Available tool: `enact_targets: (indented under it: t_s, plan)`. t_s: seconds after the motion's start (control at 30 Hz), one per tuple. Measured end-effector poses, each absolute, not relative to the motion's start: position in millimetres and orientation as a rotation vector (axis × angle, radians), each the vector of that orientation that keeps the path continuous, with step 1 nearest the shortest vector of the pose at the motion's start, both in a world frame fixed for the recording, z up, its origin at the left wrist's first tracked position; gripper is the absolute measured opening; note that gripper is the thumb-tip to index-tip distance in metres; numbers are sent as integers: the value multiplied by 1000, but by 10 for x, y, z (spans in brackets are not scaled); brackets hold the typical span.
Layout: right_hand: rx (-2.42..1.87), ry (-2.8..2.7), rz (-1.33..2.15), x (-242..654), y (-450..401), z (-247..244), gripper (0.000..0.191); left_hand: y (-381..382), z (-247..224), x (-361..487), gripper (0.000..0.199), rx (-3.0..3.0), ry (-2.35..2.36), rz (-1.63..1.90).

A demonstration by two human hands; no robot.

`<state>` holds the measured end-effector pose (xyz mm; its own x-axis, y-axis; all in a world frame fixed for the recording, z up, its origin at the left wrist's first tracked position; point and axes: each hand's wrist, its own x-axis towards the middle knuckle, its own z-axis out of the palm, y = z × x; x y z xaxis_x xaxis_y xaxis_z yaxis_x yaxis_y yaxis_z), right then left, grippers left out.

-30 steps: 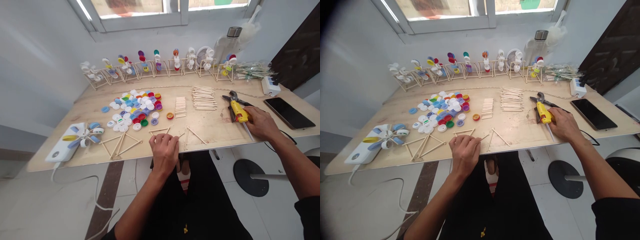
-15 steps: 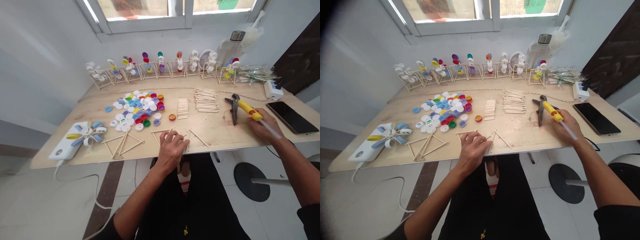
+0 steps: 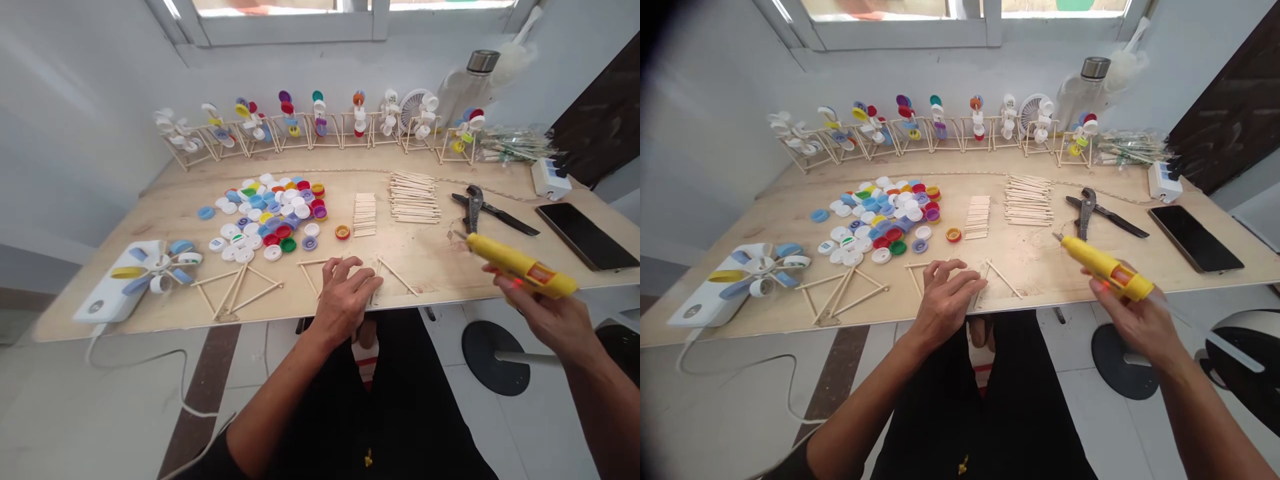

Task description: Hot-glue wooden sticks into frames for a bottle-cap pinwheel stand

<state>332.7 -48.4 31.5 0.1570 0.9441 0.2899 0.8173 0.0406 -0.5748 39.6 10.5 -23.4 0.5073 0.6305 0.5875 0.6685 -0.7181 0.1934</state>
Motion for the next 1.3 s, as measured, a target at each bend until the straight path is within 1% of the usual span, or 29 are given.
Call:
enact_targets:
  t_s: [0.07,0.2,0.37,0.53,0.87,1.3]
  plan:
    - [-1761,-1687,436,3234,-599,264,29,110,-238,396,25,-2682,-1164,-1019]
    - [-1675,-1803,682,3087,-735,167,24,114,-250,378,25,-2679,-1185,-1045]
    - [-1636,-1983,812,2883,-741,171,16,129,-270,360,23,-2701,-1185,-1022]
    - [-1606,-2040,969,2730,-685,182,14,140,-278,357,23,-2719,-1206,-1018]
    - [-1576,-2092,849,2593,-658,132,14,150,-282,342,25,-2749,-1176,-1033]
    - [-1545,-2198,701,2553,-632,173,20,143,-295,345,24,-2729,-1180,-1052]
